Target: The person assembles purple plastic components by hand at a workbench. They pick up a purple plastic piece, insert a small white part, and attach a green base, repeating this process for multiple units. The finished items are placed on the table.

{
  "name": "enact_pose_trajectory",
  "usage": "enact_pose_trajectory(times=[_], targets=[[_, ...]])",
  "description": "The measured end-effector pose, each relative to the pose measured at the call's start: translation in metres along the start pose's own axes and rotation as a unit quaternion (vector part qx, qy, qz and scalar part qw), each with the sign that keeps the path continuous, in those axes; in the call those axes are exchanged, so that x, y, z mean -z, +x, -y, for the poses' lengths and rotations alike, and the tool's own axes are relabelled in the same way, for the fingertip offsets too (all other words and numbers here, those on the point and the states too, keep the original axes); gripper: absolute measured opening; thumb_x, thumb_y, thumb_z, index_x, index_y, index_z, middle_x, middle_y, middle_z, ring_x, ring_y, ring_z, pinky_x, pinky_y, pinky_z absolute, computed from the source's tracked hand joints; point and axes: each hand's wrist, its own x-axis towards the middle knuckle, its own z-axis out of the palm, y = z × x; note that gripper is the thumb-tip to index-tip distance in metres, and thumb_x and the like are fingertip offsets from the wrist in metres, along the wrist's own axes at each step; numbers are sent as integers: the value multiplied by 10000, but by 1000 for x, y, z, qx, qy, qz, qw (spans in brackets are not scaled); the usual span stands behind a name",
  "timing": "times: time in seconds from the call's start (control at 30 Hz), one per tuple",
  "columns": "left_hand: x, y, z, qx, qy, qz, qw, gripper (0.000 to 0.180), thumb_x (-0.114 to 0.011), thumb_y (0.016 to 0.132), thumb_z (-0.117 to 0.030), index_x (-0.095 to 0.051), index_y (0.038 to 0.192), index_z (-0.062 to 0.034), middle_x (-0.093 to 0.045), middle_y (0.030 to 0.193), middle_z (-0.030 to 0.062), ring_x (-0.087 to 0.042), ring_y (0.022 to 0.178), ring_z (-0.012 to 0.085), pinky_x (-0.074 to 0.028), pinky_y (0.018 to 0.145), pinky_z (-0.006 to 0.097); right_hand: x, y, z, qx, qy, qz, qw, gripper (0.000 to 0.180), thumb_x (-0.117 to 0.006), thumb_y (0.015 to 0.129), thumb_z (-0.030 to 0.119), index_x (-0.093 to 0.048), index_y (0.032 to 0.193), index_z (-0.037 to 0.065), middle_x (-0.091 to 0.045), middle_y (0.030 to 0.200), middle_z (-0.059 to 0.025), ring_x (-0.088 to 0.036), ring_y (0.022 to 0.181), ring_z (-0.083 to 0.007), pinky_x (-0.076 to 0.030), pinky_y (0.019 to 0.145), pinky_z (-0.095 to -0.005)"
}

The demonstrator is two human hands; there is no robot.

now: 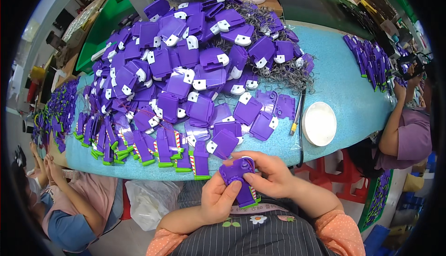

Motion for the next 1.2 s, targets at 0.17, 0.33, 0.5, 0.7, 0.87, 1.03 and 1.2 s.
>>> enact_pose_trajectory(times=[0.17,0.33,0.5,0.7,0.87,1.03,1.2], targets=[[0,-5,4,-54,155,-48,985,331,-436,947,-76,-400,1242,69,-558,1134,138,-554,1005,154,-443,879,285,-31,-17,-30,-8,63,-111,992,355,-510,912,62,-465,1254,-23,-621,928,-37,-545,764,-40,-452,669,-197],[3,-4,15,-69,178,-45,981,327,-415,941,-30,-386,1247,82,-551,1150,151,-560,995,152,-440,883,269,-29,-15,-19,-63,106,-127,984,309,-528,902,61,-495,1200,-16,-600,895,-19,-523,728,-37,-438,643,-192],[4,1,4,1,2,-22,1000,318,-360,966,-63,-334,1263,47,-524,1195,226,-586,1042,257,-466,907,342,33,5,20,31,-267,-141,953,292,-665,779,58,-581,1056,19,-606,832,-47,-555,591,-86,-426,517,-233],[0,0,-1,112,-13,30,993,325,-357,971,-81,-326,1274,30,-512,1227,224,-573,1074,277,-470,899,342,118,68,10,-123,-642,-240,718,255,-659,770,264,-631,736,13,-613,676,-173,-608,650,-343,-480,596,-438],[3,-4,-4,121,17,11,992,337,-381,962,-96,-326,1271,28,-522,1205,241,-581,1057,315,-481,891,391,122,72,12,-87,-544,-237,800,187,-681,731,172,-603,726,2,-594,627,-121,-582,582,-234,-461,549,-360],[0,-11,-11,139,1,-15,990,331,-385,955,-81,-329,1263,27,-525,1192,253,-588,1043,328,-485,891,403,111,14,56,-24,-352,-295,888,112,-674,730,77,-603,735,-10,-593,617,-115,-578,563,-183,-432,522,-303],[0,-8,-7,140,-10,3,990,347,-378,951,-46,-320,1285,25,-508,1224,242,-566,1082,311,-468,920,388,116,-40,48,-11,-469,-357,807,72,-659,756,67,-625,754,4,-575,659,-110,-559,562,-212,-417,521,-321]])
